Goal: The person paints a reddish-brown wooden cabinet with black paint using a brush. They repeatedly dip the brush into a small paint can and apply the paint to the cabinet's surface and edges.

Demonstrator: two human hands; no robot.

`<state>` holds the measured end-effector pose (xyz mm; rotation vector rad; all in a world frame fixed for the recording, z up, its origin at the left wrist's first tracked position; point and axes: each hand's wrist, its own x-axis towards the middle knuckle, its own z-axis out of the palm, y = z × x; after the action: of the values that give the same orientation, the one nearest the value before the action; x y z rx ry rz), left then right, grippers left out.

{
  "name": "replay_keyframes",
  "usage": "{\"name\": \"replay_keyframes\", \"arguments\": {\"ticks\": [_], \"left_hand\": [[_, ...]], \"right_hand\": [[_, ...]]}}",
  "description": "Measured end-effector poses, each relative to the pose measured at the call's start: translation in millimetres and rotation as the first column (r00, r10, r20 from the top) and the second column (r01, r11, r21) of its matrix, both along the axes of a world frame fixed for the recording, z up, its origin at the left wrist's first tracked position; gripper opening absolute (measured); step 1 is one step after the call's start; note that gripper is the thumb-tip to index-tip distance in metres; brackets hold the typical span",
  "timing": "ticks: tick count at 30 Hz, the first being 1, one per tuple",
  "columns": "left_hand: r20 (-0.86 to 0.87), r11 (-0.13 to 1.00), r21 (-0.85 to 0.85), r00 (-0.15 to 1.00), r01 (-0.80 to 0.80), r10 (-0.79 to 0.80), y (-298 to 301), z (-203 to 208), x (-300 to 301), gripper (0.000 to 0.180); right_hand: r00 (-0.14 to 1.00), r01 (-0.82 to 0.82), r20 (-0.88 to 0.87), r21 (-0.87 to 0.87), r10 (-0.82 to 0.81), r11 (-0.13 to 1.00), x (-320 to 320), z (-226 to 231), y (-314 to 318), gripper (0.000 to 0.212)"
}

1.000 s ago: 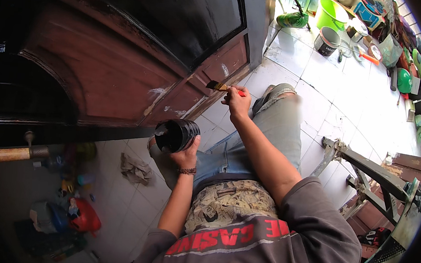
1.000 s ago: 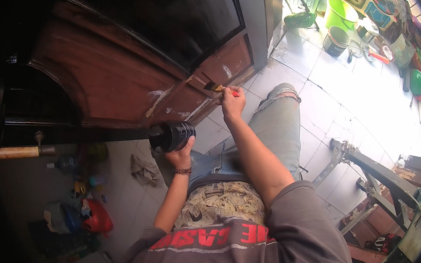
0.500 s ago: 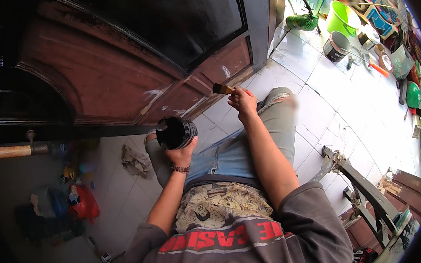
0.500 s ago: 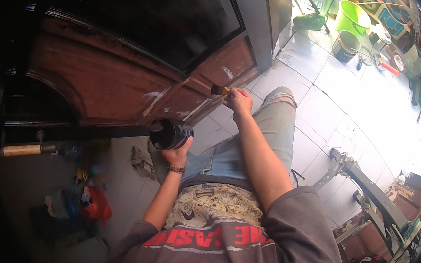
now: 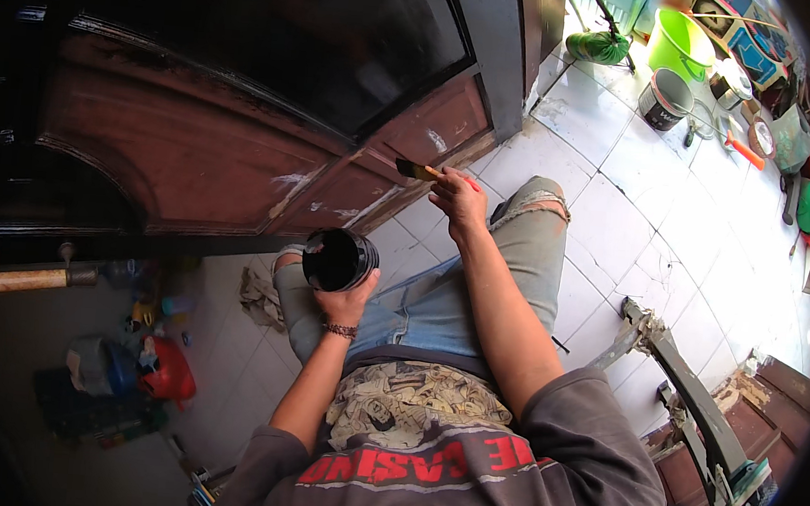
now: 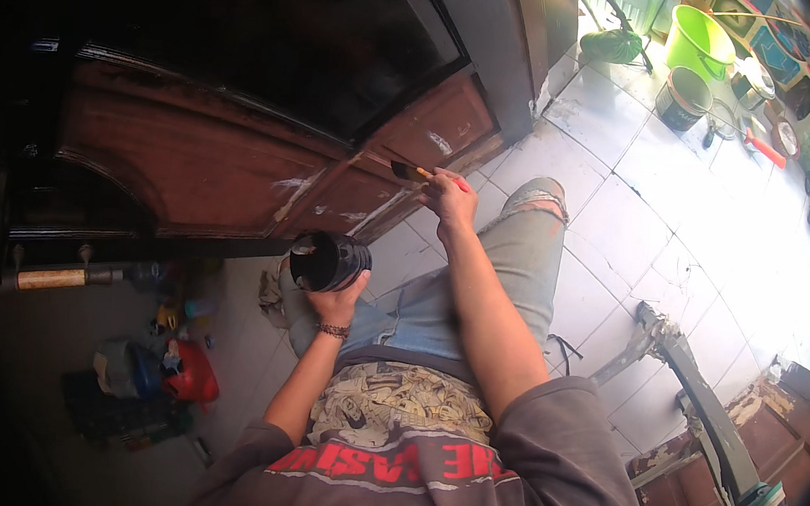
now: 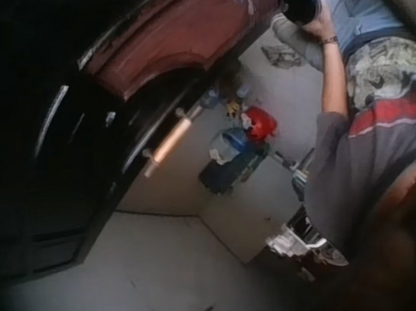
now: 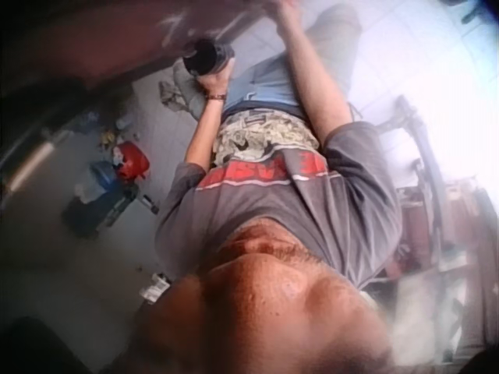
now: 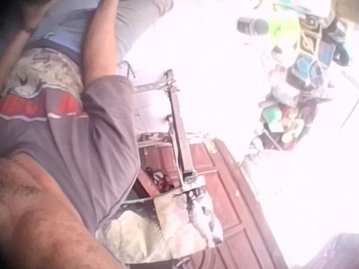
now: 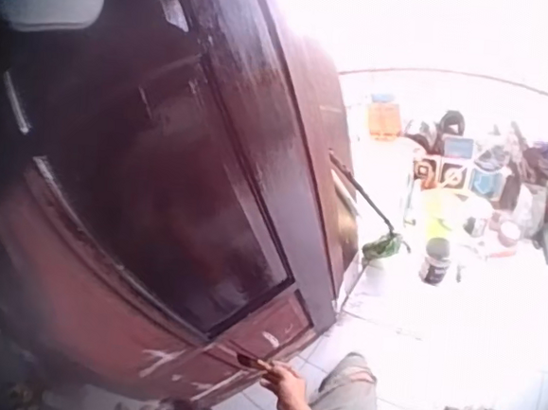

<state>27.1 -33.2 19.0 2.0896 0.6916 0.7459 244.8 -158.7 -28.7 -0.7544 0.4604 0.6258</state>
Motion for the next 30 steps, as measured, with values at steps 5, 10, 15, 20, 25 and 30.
{"name": "replay_keyframes", "arguments": {"ticks": [5, 10, 15, 20, 25, 30], "left_hand": [[0.023, 0.993, -0.116, 0.999, 0.034, -0.031, 0.6, 6.0, -0.3, 0.085], [0.105, 0.996, -0.065, 0.993, 0.055, -0.048, 13.7, -11.9, -3.7, 0.085], [0.204, 0.999, -0.010, 0.978, 0.048, -0.045, 18.7, -10.1, -2.8, 0.082], [0.236, 1.000, 0.022, 0.972, -0.005, 0.000, 29.5, -13.7, -12.2, 0.084], [0.303, 0.998, 0.012, 0.952, -0.058, 0.052, 37.6, -16.5, -15.4, 0.080], [0.372, 0.994, -0.110, 0.927, 0.002, 0.040, 40.3, -3.0, -13.5, 0.078]], "right_hand": [[0.998, -0.015, 0.061, -0.005, 0.016, 1.000, -1.2, 0.2, -4.6, 0.034], [0.986, -0.102, 0.127, -0.083, 0.112, 0.991, -3.1, 16.9, -9.6, 0.032], [0.972, -0.053, 0.221, -0.099, 0.074, 0.994, -9.5, 33.7, -8.5, 0.024], [0.907, -0.021, 0.417, -0.097, 0.060, 0.995, -22.6, 101.6, -15.4, 0.020], [0.793, -0.060, 0.605, -0.037, 0.070, 0.997, -34.3, 159.9, -23.4, 0.020], [0.718, -0.081, 0.693, -0.010, 0.065, 0.997, -51.6, 210.0, -27.0, 0.017]]}}
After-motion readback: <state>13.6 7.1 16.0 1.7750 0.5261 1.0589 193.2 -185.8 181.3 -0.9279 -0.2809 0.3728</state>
